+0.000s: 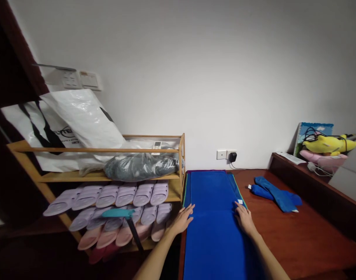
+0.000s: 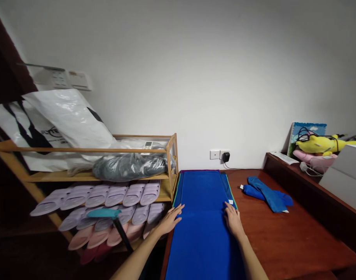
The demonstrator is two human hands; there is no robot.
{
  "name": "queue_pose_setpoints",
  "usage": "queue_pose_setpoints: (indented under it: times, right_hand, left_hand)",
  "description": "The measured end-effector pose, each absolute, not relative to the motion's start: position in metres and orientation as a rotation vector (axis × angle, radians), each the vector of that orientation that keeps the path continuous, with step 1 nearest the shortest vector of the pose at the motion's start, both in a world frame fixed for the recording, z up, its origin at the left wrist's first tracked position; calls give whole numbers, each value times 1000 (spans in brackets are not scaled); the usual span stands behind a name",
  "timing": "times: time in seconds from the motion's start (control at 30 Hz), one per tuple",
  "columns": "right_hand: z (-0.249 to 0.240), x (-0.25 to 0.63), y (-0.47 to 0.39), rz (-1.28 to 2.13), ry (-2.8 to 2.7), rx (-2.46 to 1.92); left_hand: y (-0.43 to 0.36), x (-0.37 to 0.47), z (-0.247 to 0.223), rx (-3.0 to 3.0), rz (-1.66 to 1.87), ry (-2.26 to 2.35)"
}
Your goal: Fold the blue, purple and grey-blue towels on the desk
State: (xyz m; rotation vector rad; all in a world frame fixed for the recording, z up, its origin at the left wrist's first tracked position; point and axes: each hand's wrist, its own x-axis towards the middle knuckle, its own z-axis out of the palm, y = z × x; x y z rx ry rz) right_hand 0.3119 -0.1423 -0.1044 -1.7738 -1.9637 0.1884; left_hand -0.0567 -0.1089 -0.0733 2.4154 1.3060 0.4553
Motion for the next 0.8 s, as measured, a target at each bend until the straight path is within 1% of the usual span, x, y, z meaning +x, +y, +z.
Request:
queue_pose_setpoints:
  times: [0.17, 0.4, 0.6, 0.8]
  right_hand:
    - [-104, 323, -148, 232, -2011, -1717]
    - [-86, 331, -172, 276, -1989, -1752]
    - [-81, 339, -196, 348, -1948, -1824]
    - [-68, 342, -221, 500, -1990, -1791]
  left_hand:
    - [-115, -60, -73, 2419, 452, 1324]
    - [-143, -62, -46, 2477, 473, 1288]
    - [-166, -67, -25, 2521, 370, 1224]
    - [-195, -74, -13, 2487, 271, 1143]
